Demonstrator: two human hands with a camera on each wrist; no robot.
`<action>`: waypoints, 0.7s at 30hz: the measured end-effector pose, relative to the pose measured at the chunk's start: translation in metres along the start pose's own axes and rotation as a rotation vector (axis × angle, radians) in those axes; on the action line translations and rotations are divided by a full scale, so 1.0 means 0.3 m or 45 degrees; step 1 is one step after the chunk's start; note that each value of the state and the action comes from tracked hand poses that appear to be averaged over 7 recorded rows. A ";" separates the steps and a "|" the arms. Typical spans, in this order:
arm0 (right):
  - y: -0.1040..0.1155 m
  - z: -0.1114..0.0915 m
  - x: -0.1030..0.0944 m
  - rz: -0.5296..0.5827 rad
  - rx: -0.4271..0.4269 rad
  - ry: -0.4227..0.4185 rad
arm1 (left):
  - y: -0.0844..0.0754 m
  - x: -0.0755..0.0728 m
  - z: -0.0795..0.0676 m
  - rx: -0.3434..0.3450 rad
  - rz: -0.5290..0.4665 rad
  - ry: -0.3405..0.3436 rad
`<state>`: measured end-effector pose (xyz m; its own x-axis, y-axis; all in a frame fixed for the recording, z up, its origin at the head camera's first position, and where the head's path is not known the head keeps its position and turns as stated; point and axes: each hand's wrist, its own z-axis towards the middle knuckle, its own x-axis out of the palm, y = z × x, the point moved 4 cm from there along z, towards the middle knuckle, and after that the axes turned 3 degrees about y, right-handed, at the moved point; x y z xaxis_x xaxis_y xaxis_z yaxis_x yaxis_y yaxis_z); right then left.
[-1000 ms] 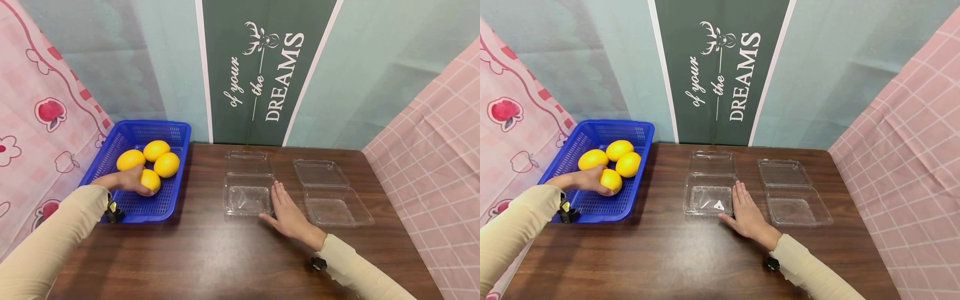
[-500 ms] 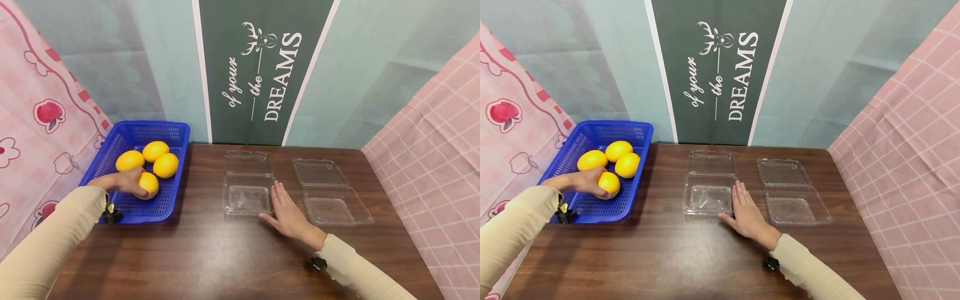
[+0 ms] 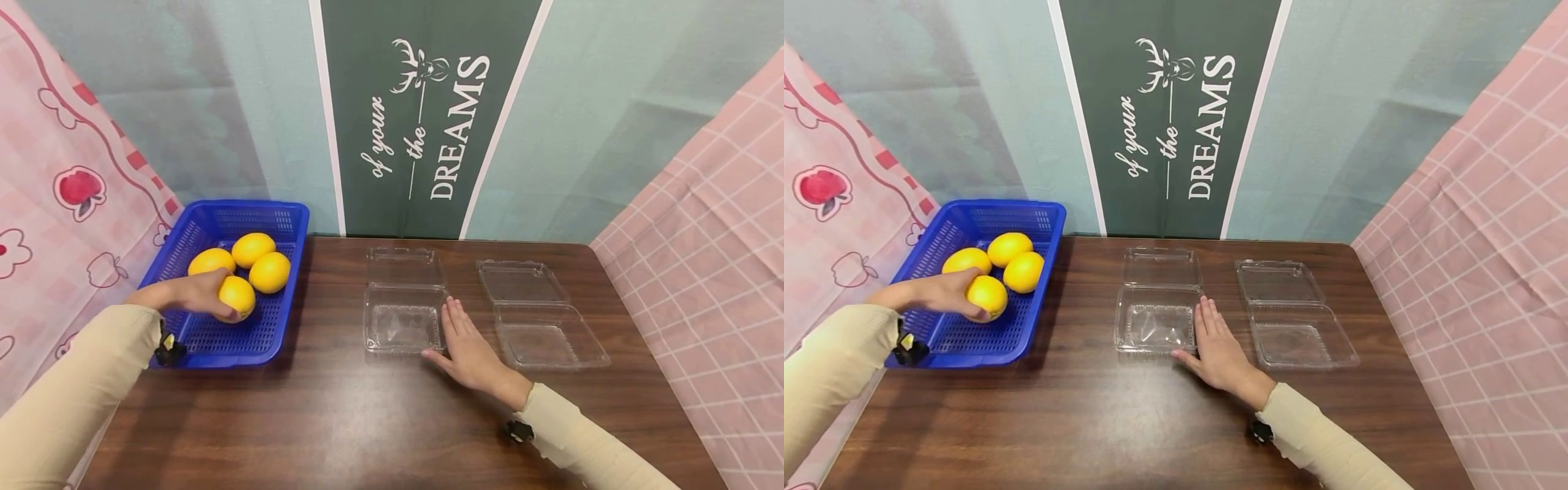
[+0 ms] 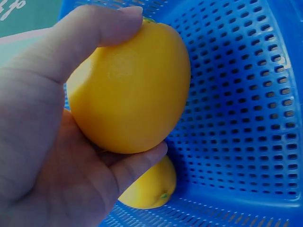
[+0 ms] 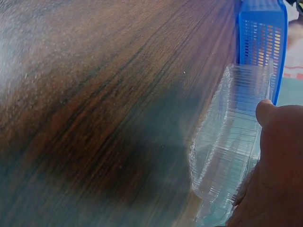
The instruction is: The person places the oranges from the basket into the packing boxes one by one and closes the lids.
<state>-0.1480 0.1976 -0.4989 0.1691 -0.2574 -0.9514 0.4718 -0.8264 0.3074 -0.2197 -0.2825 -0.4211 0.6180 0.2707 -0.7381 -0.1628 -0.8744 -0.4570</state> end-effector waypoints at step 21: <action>-0.003 0.004 -0.003 -0.007 -0.001 0.013 | -0.168 -0.078 -0.026 0.151 0.069 -0.146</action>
<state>-0.1496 0.1979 -0.4984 0.1754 -0.2476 -0.9528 0.4734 -0.8274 0.3022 -0.2201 -0.2478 -0.3768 0.5151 0.2748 -0.8119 -0.2873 -0.8370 -0.4656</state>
